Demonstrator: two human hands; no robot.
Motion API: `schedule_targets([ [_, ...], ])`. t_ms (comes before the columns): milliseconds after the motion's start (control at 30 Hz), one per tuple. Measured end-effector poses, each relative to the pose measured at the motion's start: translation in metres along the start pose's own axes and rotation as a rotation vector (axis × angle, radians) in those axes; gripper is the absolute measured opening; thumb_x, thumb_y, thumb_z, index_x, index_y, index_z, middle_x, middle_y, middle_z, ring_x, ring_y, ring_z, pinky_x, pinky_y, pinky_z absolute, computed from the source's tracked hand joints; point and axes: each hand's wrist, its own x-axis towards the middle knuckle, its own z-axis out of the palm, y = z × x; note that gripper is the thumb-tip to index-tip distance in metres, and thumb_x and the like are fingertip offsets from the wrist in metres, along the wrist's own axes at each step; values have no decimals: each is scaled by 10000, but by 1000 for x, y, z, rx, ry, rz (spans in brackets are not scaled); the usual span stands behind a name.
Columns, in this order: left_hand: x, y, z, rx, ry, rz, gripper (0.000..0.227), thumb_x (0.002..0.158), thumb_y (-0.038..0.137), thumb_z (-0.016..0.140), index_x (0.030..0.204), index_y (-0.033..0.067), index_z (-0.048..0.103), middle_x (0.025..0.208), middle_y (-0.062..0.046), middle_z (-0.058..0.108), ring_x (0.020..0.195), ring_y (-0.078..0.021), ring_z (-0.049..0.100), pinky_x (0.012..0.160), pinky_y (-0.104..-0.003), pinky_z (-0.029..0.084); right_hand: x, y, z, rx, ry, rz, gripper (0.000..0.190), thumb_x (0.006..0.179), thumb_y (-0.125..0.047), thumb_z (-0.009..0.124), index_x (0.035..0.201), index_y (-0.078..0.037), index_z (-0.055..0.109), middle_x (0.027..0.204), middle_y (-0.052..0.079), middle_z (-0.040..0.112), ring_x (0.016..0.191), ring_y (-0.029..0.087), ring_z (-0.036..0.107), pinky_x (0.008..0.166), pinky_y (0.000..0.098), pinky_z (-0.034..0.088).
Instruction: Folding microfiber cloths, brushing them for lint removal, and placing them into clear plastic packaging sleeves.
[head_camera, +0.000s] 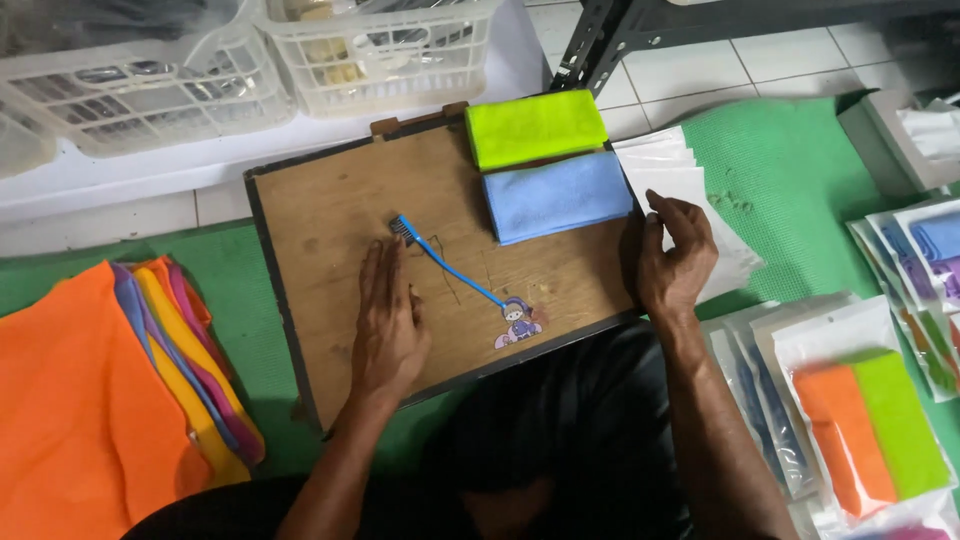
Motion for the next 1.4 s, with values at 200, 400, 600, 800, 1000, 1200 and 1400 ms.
schedule_targets([
  [200, -1, 1, 4, 43, 7, -16, 723, 835, -78, 577, 1536, -55, 400, 1495, -266, 496, 1453, -436, 408, 1238, -500, 279, 10, 48, -16, 250, -101, 563, 250, 961, -89, 633, 1175, -102, 763, 997, 125, 735, 861, 186, 691, 759, 308, 567],
  [400, 1, 2, 6, 101, 2, -17, 737, 825, -78, 580, 1538, -49, 397, 1511, -264, 486, 1472, -433, 389, 1254, -491, 266, 49, 64, 2, -73, -211, 196, 261, 943, -65, 731, 1159, -193, 806, 1016, 106, 746, 920, 312, 727, 769, 381, 600],
  [600, 2, 5, 1, 108, -25, -22, 699, 848, -75, 519, 1536, -52, 401, 1489, -266, 496, 1473, -425, 387, 1244, -486, 275, 111, -22, 61, -78, -410, -459, 377, 913, -29, 640, 1259, -128, 753, 1165, 113, 704, 1073, 332, 686, 928, 449, 552],
  [800, 6, 8, -6, -111, -39, -70, 697, 813, -47, 519, 1494, -105, 378, 1566, -277, 400, 1516, -440, 304, 1247, -503, 274, 179, -44, 119, -52, -792, -880, 503, 808, -19, 744, 1301, 46, 676, 1249, 206, 711, 1045, 393, 686, 925, 463, 538],
  [1000, 10, 7, -10, -111, -131, -88, 687, 833, -31, 508, 1496, -114, 349, 1564, -308, 378, 1516, -466, 259, 1242, -521, 228, 194, -51, 128, -437, -1116, -566, 475, 886, -233, 728, 1319, -52, 649, 1311, 96, 676, 1232, 333, 607, 1101, 493, 434],
  [1200, 9, 8, -10, -69, -104, -51, 733, 835, -22, 534, 1530, -96, 315, 1566, -297, 381, 1509, -456, 280, 1255, -546, 196, 198, -92, 77, -263, -881, -778, 309, 807, -21, 764, 1110, 29, 738, 1053, 135, 701, 824, 316, 663, 755, 425, 538],
  [1400, 5, 5, -2, 120, -54, 5, 690, 862, 11, 511, 1534, -70, 378, 1458, -282, 500, 1469, -470, 367, 1255, -531, 244, 156, -53, 95, -464, -240, -1261, 179, 1003, -362, 709, 1016, -184, 699, 978, 16, 619, 868, 187, 643, 768, 304, 569],
])
